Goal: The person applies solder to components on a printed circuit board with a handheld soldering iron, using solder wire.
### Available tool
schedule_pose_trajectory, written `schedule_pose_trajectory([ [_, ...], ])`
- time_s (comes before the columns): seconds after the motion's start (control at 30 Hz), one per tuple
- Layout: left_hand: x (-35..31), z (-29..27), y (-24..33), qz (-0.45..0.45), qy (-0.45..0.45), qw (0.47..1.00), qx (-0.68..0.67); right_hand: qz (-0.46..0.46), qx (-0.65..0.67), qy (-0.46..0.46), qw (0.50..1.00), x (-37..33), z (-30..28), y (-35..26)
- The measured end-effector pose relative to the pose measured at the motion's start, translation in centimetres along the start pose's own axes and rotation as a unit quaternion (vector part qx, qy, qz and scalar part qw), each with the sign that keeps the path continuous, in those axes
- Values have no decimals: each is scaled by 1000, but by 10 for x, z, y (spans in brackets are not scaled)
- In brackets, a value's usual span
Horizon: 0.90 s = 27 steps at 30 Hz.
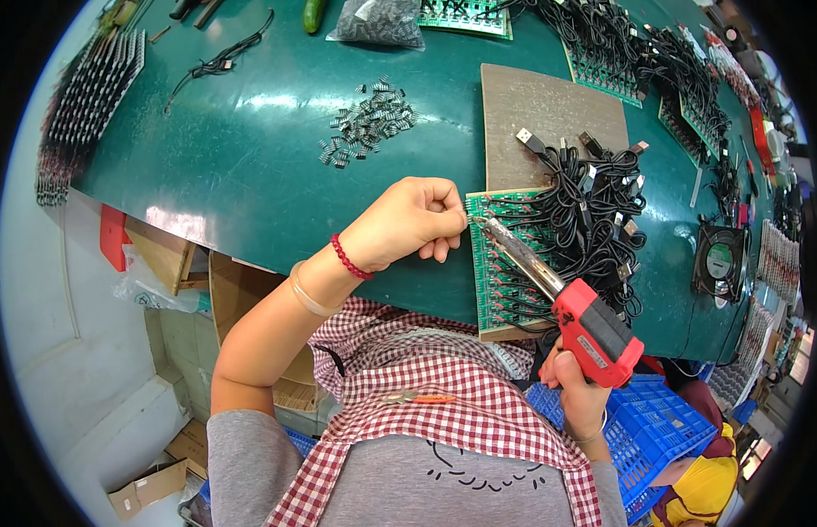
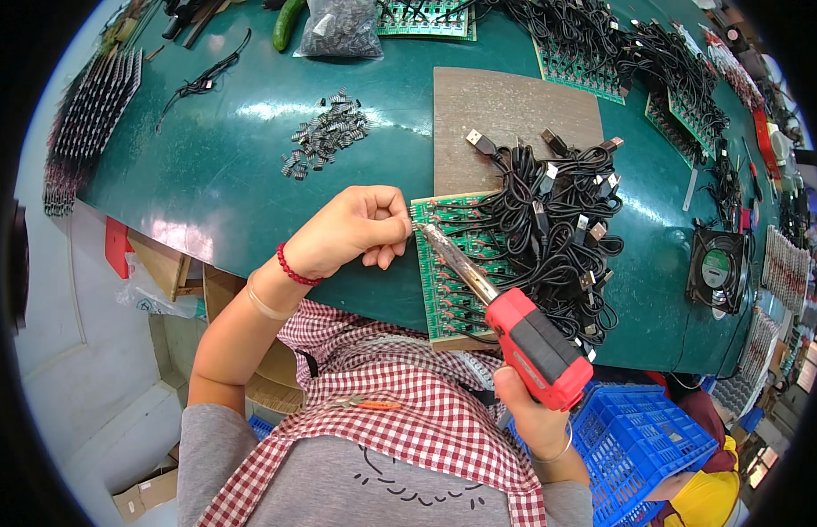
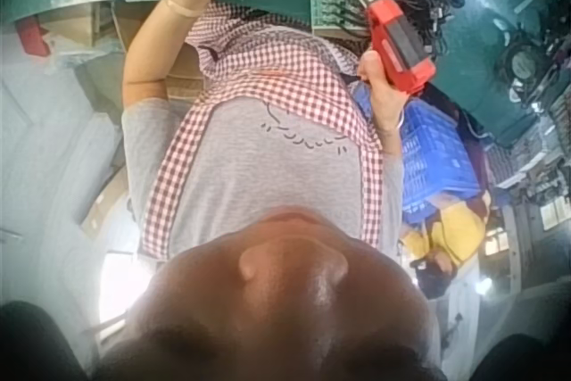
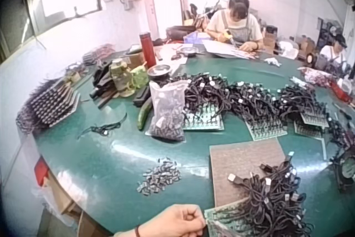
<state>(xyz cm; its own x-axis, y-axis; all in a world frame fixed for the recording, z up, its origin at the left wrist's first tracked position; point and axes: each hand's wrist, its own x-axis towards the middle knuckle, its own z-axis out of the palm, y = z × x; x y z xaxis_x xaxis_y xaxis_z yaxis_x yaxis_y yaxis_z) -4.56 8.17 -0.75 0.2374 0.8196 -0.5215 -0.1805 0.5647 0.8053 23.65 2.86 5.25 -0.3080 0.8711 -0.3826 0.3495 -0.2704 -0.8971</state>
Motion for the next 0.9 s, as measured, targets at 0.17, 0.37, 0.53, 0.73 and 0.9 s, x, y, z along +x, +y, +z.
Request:
schedule_pose_trajectory([
  [0.17, 1, 0, -1, -1, 1, 1000, 1, 7, 31, 20, 999, 2, 2, 0],
  [0.37, 0, 2, -1, 1, 5, 1000, 5, 23, 48, 50, 997, -2, 5, 1],
  [0.53, -1, 2, -2, 0, 15, 1000, 10, 15, 34, 47, 998, -2, 7, 2],
  [0.73, 0, 2, 0, 3, 12, 1000, 12, 24, 43, 51, 997, -6, 6, -1],
  [0.9, -1, 1, -2, 1, 18, 1000, 15, 35, 95, 67, 993, -8, 4, -2],
])
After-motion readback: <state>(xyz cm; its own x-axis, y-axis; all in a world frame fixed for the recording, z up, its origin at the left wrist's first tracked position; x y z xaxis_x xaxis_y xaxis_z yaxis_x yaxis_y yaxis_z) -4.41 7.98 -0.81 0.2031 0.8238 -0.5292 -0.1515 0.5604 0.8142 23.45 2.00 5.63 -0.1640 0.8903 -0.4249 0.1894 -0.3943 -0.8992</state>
